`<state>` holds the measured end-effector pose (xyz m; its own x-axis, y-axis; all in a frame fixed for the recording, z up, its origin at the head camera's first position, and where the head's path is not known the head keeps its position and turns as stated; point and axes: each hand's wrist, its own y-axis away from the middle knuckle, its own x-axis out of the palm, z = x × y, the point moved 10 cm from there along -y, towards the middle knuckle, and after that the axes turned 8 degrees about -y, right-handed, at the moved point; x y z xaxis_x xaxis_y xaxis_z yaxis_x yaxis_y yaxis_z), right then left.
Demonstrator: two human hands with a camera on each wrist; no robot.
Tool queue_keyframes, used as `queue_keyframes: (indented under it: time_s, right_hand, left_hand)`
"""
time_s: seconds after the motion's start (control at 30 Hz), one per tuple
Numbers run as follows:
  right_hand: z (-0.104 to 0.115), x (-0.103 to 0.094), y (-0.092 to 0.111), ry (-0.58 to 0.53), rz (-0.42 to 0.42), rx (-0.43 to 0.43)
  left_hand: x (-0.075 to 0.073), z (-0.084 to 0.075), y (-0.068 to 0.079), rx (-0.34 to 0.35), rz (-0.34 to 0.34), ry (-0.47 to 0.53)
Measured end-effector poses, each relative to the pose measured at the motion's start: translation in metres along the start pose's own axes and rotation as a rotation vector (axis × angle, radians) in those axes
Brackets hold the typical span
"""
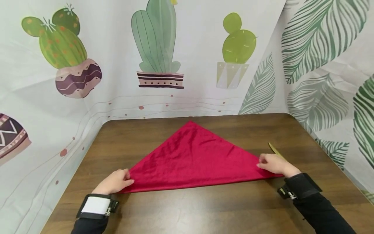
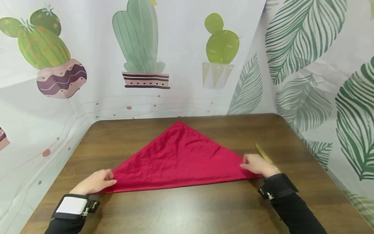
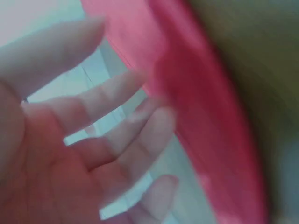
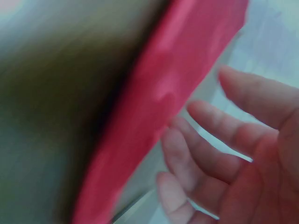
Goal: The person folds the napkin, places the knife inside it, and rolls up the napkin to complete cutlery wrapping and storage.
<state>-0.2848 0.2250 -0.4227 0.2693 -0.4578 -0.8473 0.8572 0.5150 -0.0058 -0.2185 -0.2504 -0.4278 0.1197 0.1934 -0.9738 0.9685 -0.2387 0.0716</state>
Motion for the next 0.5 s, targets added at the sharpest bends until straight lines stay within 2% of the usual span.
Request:
queue_keyframes:
  time_s: [0.1,0.2,0.27,0.37,0.43,0.5]
  right_hand:
    - [0.033,0.001,-0.024,0.025,-0.099,-0.081]
    - [0.066,0.013,-0.054,0.027,-0.132,-0.133]
    - [0.085,0.028,-0.077,0.035,-0.102,-0.144]
    - [0.109,0.055,-0.107,0.079,-0.011,-0.136]
    - [0.122,0.074,-0.123,0.113,0.06,-0.122]
    - [0.131,0.091,-0.136,0.142,0.126,-0.094]
  left_hand:
    - [-0.012,-0.029,-0.025,0.041,-0.119,-0.056]
    - [-0.015,-0.064,-0.058,0.106,-0.19,-0.083]
    - [-0.01,-0.087,-0.08,0.151,-0.166,-0.086]
    - [0.008,-0.118,-0.111,0.194,-0.058,-0.109]
    - [0.023,-0.133,-0.128,0.193,0.028,-0.138]
    - [0.037,-0.142,-0.14,0.189,0.085,-0.176]
